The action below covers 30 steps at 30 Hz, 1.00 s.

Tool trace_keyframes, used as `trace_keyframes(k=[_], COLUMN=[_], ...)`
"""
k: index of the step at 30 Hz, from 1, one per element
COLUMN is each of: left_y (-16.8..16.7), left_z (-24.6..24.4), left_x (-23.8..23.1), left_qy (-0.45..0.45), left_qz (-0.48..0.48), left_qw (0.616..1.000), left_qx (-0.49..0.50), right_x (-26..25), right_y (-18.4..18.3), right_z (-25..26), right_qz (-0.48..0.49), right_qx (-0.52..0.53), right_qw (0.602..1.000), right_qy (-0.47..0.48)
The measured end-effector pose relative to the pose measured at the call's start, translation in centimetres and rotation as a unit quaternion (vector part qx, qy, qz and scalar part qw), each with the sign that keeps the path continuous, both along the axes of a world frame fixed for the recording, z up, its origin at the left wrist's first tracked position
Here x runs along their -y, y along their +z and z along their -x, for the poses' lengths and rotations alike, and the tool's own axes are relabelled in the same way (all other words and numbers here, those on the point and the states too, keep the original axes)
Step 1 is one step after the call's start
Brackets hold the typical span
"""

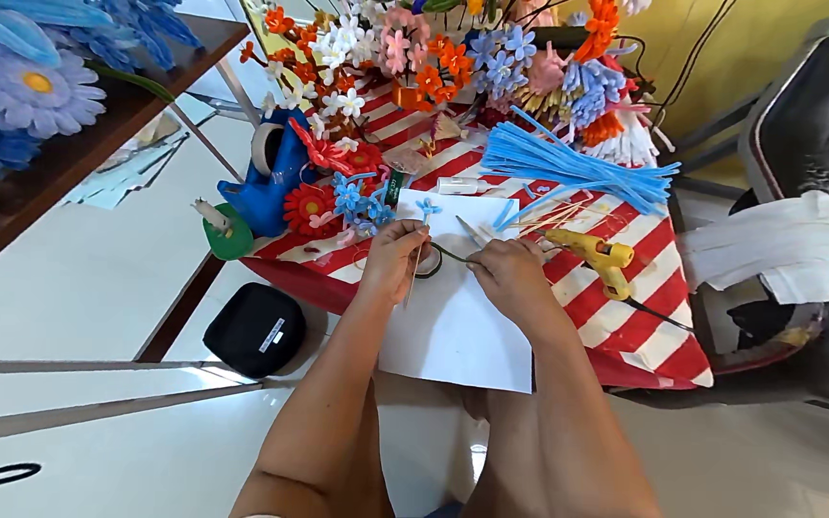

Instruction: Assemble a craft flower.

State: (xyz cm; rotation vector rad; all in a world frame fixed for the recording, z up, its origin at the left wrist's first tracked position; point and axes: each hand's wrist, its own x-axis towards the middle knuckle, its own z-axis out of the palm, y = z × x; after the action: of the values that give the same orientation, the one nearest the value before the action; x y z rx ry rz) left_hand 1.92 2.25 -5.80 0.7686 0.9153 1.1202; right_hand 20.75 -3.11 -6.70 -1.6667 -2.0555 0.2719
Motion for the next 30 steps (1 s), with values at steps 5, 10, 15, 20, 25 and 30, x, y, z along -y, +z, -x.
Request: trace_keyframes(k=[5, 10, 15, 20, 25, 30], left_y=[0.1, -1.3, -3.0, -3.3, -3.7, -3.6], left_z=[-0.6, -3.2, -4.3, -4.2, -4.0, -4.2], left_x=[-0.1, -0.6, -1.5, -1.7, -2.1, -2.1], left_qy=[0.016, 0.065, 0.084, 0.080, 0.088, 0.091], left_qz=[-0.008, -0.003, 0.032, 0.031, 0.031, 0.029], left_qw=[0.994, 0.969, 0.963, 0.966, 0.963, 0.964], left_qx=[0.104, 0.237, 0.253, 0.245, 0.254, 0.247], right_x=[0.4, 0.9, 1.3, 1.8, 2.4, 2.9], right_y=[-0.9, -0.7, -0.5, 0.4, 1.1, 1.8], right_z=[-0.3, -0.1, -0.2, -0.8, -1.9, -2.8], right_qz=[-0.029, -0.022, -0.021, 0.030, 0.068, 0.082], right_qx=[0.004, 0.006, 0.012, 0.022, 0.017, 0.013], right_qw=[1.000, 1.000, 1.000, 0.999, 0.997, 0.996], right_qy=[-0.010, -0.003, 0.002, 0.014, 0.031, 0.031])
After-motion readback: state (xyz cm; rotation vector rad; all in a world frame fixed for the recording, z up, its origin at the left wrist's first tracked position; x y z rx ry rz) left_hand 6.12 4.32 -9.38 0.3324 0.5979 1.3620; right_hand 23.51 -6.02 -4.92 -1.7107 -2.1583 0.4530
